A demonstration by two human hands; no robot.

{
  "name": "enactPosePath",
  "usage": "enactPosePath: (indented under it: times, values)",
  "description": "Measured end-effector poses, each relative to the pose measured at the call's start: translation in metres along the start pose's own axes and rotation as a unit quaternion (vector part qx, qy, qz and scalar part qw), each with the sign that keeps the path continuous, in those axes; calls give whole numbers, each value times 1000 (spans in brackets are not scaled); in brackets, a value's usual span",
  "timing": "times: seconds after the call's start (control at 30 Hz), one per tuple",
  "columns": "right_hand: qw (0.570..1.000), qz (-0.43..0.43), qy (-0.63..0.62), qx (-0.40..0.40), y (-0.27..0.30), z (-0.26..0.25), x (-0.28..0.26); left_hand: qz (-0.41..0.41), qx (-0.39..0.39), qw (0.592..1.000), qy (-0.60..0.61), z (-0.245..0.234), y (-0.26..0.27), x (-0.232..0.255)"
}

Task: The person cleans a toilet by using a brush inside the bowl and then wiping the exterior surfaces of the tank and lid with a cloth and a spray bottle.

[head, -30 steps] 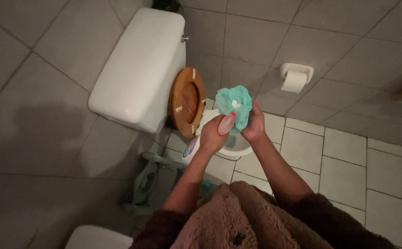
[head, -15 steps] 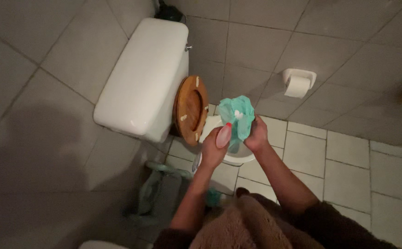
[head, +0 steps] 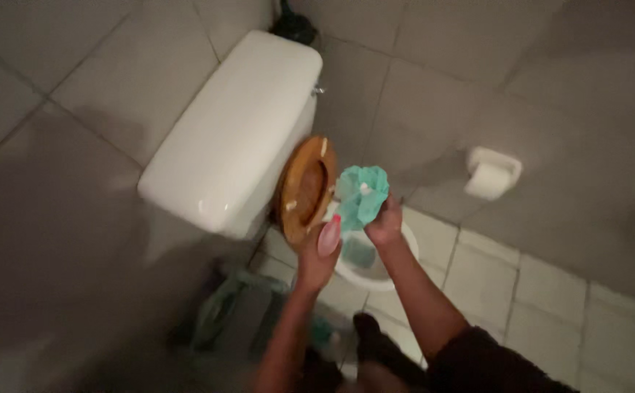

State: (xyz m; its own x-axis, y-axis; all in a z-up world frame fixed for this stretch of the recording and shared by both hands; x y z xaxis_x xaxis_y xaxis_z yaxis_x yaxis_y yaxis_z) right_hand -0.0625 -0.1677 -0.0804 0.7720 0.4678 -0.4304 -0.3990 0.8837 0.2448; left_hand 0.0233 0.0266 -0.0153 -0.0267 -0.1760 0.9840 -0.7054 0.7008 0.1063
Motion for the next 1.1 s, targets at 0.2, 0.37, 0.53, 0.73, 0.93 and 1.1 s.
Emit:
enactPosePath:
  times: [0.2,0.37,0.53,0.73,0.93,1.1]
  values:
    - [988,-20,-68,-134,-161,-52,63,-112,38,993,9,0,-25,-13]
    - [998,-22,2,-65,-264,-88,146,-19,64,997,34,-17,-32,-23]
    - [802,-259,538,-19,-259,-97,208,-36,59,996,47,-24,-50,-50]
    - [631,-368,682,-30,-263,-109,198,-27,19,999,31,-34,-75,-59]
    - [721,-220,657,12,-259,-129,211,-141,-29,986,85,-35,-94,-103]
    - [820,-227,519,-87,-203,-115,233,-66,12,997,30,-54,-95,-110]
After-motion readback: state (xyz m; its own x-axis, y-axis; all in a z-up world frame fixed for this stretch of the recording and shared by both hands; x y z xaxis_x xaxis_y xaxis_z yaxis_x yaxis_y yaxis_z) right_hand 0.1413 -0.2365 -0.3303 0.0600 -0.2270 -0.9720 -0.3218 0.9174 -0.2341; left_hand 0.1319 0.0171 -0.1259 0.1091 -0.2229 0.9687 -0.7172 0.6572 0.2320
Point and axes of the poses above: each hand's wrist, its own y-axis away from the middle knuckle, its own z-axis out of the palm, x = y × z, the point moved 4 cm from there along -y, towards the middle knuckle, and after that the axes turned 15 degrees about -z, right-handed, at the moved point
